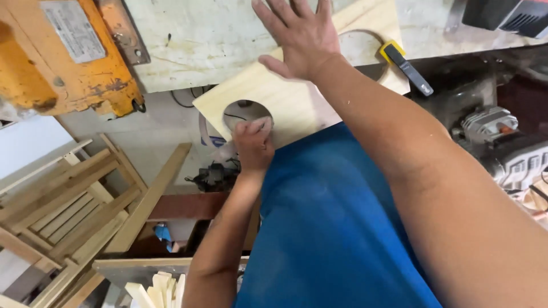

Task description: Sanding the interior edges of circular cutouts in a wooden board by hand and then using a power router to finish the edges.

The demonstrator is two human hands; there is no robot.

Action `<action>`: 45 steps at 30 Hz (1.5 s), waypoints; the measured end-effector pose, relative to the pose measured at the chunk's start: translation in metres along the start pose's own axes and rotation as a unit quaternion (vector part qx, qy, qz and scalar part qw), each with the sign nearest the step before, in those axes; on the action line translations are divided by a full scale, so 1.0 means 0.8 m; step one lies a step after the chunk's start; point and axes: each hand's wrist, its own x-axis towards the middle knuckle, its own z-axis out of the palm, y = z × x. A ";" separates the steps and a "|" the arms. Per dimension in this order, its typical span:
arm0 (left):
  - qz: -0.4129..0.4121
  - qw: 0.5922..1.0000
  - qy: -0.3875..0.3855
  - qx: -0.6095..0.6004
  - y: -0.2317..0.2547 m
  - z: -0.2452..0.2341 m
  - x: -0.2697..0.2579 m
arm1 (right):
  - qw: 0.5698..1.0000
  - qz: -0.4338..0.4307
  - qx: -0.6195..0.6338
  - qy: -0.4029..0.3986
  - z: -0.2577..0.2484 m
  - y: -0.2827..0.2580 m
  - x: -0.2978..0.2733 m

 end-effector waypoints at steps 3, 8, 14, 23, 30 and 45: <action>-0.003 1.000 -0.024 -0.003 -0.001 -0.001 -0.037 | 0.994 -0.006 0.111 -0.019 -0.008 0.002 -0.001; 0.009 1.000 0.013 -0.007 0.008 -0.009 -0.011 | 0.994 0.007 0.101 -0.053 -0.008 -0.002 0.004; 0.013 1.000 -0.008 0.010 0.000 -0.006 -0.010 | 0.990 -0.008 0.137 -0.031 -0.017 0.005 0.006; -0.011 1.000 -0.001 -0.011 0.003 -0.004 -0.011 | 0.988 -0.006 0.150 -0.042 -0.012 0.001 0.007; -0.020 0.998 0.046 -0.047 -0.001 0.013 -0.043 | 0.983 -0.015 0.179 -0.032 -0.020 -0.001 0.004; -0.007 0.995 0.078 -0.061 -0.014 0.036 -0.055 | 0.987 -0.003 0.148 -0.056 -0.015 -0.001 0.008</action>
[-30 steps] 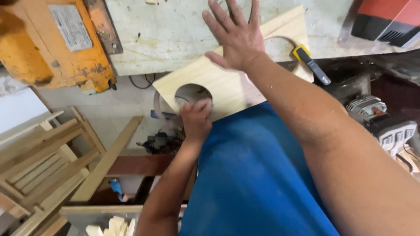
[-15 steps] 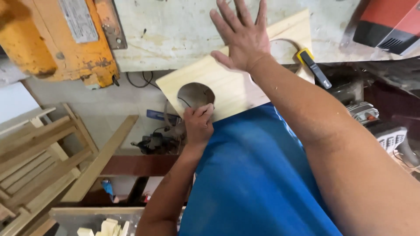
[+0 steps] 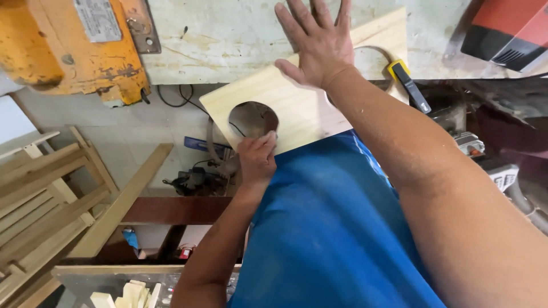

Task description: Sanding the interior edges of circular cutouts in a wooden board by hand and then using a power router to finish the edges.

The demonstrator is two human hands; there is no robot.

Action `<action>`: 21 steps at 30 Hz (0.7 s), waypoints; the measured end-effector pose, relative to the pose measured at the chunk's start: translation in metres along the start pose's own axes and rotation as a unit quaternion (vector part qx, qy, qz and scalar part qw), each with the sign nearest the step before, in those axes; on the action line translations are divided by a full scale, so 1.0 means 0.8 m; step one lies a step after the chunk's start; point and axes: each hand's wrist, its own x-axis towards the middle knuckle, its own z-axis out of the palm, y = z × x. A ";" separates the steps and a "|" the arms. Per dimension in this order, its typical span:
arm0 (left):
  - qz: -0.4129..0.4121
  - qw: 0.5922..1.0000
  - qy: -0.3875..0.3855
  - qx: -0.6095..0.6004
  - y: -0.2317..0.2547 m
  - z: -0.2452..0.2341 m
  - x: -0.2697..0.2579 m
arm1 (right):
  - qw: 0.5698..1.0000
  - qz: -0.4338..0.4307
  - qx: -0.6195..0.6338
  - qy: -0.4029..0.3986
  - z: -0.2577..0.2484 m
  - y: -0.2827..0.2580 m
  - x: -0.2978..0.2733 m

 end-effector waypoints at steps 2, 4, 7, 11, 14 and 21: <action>-0.021 0.999 -0.008 0.026 0.015 0.002 0.025 | 1.000 -0.004 0.013 0.008 0.000 -0.002 -0.002; -0.051 0.997 -0.024 0.049 0.024 0.000 0.025 | 0.999 -0.006 0.031 0.004 0.011 -0.001 -0.008; -0.001 1.000 -0.015 0.001 0.011 0.003 0.020 | 0.990 -0.038 -0.086 0.109 0.011 0.010 0.004; -0.041 0.999 -0.017 0.032 0.021 -0.001 0.042 | 0.997 -0.027 -0.024 0.061 0.016 0.013 0.002; -0.038 0.999 -0.016 0.028 0.018 -0.004 0.011 | 0.998 -0.028 -0.025 0.055 0.017 0.005 -0.004; -0.055 0.996 -0.056 0.038 0.019 0.001 0.028 | 0.999 -0.013 -0.008 0.045 0.012 0.004 -0.002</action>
